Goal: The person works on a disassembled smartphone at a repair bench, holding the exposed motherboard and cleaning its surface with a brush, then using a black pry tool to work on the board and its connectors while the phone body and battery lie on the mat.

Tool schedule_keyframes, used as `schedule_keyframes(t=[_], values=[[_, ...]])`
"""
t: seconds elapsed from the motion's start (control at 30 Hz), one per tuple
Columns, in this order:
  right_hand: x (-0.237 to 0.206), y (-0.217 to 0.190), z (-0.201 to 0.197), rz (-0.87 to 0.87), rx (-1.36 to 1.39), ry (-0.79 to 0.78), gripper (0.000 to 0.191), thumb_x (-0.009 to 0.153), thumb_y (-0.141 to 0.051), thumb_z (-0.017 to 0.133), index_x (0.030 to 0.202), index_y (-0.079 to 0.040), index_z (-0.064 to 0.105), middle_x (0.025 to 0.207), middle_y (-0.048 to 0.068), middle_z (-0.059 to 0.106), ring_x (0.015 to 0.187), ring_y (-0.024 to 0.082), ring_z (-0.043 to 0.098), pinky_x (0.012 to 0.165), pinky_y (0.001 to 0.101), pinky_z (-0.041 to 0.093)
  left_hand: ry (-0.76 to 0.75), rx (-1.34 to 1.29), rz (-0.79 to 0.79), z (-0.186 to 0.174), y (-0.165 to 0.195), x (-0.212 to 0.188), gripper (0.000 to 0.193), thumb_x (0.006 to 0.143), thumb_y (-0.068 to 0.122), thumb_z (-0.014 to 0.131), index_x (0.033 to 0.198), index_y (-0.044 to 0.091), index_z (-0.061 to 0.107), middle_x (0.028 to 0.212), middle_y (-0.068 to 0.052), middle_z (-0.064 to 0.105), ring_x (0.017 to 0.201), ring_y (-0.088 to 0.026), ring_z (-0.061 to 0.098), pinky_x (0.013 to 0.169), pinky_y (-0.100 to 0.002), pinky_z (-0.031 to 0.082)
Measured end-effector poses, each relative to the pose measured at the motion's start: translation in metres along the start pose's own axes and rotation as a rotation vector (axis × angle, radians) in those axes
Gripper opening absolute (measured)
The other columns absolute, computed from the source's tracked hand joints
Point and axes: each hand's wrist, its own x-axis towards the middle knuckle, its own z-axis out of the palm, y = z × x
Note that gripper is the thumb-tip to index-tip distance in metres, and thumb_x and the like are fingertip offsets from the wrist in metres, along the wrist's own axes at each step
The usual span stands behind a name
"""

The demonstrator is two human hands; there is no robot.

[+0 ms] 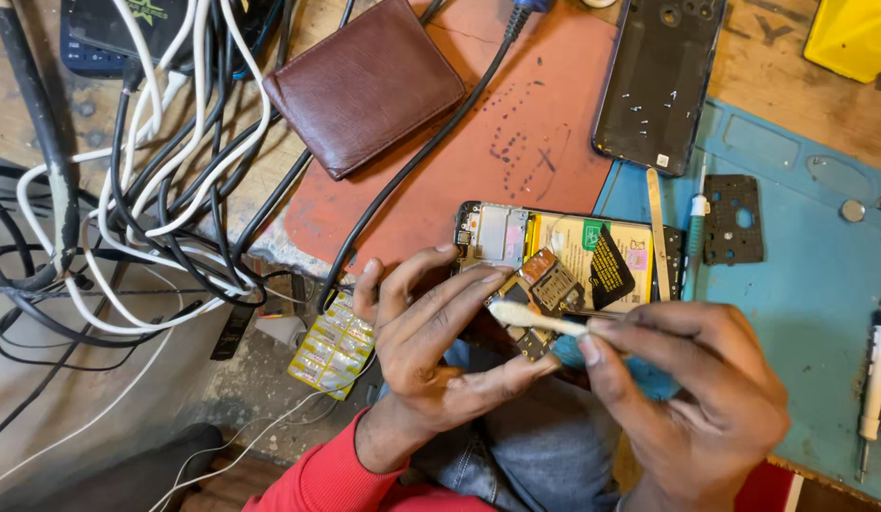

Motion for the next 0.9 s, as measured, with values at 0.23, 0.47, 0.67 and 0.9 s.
schedule_keyframes(t=[0.23, 0.47, 0.67, 0.9], values=[[-0.004, 0.003, -0.001, -0.024, -0.086, -0.002, 0.024, 0.083, -0.005, 0.088, 0.104, -0.002, 0.077, 0.095, 0.009, 0.069, 0.085, 0.017, 0.066, 0.077, 0.0267, 0.05, 0.002, -0.011, 0.005, 0.001, -0.001, 0.0, 0.065, 0.073, 0.053, 0.091, 0.12, 0.011, 0.076, 0.114, -0.001, 0.077, 0.12, -0.024, 0.063, 0.124, -0.042, 0.02], [0.007, -0.014, -0.007, -0.072, -0.177, -0.035, 0.024, 0.082, -0.007, 0.088, 0.103, -0.004, 0.076, 0.097, 0.008, 0.071, 0.085, 0.018, 0.067, 0.079, 0.0284, 0.053, -0.002, -0.012, 0.006, 0.002, -0.001, -0.001, 0.065, 0.072, 0.052, 0.092, 0.119, 0.01, 0.075, 0.112, 0.0, 0.077, 0.12, -0.025, 0.062, 0.123, -0.042, 0.019], [0.006, -0.026, -0.006, -0.085, -0.284, -0.039, 0.023, 0.08, -0.007, 0.087, 0.1, -0.004, 0.077, 0.094, 0.01, 0.071, 0.085, 0.022, 0.068, 0.079, 0.0329, 0.053, 0.018, -0.027, 0.005, 0.003, -0.002, -0.002, 0.066, 0.072, 0.051, 0.092, 0.119, 0.009, 0.075, 0.114, -0.002, 0.077, 0.122, -0.026, 0.062, 0.124, -0.042, 0.021], [0.001, -0.028, -0.01, 0.005, -0.27, -0.058, 0.022, 0.076, -0.007, 0.087, 0.096, -0.004, 0.078, 0.088, 0.01, 0.069, 0.079, 0.02, 0.069, 0.075, 0.0322, 0.054, 0.023, -0.028, 0.017, 0.001, -0.004, -0.004, 0.065, 0.071, 0.052, 0.092, 0.118, 0.01, 0.075, 0.114, -0.001, 0.077, 0.121, -0.025, 0.061, 0.122, -0.042, 0.023]])
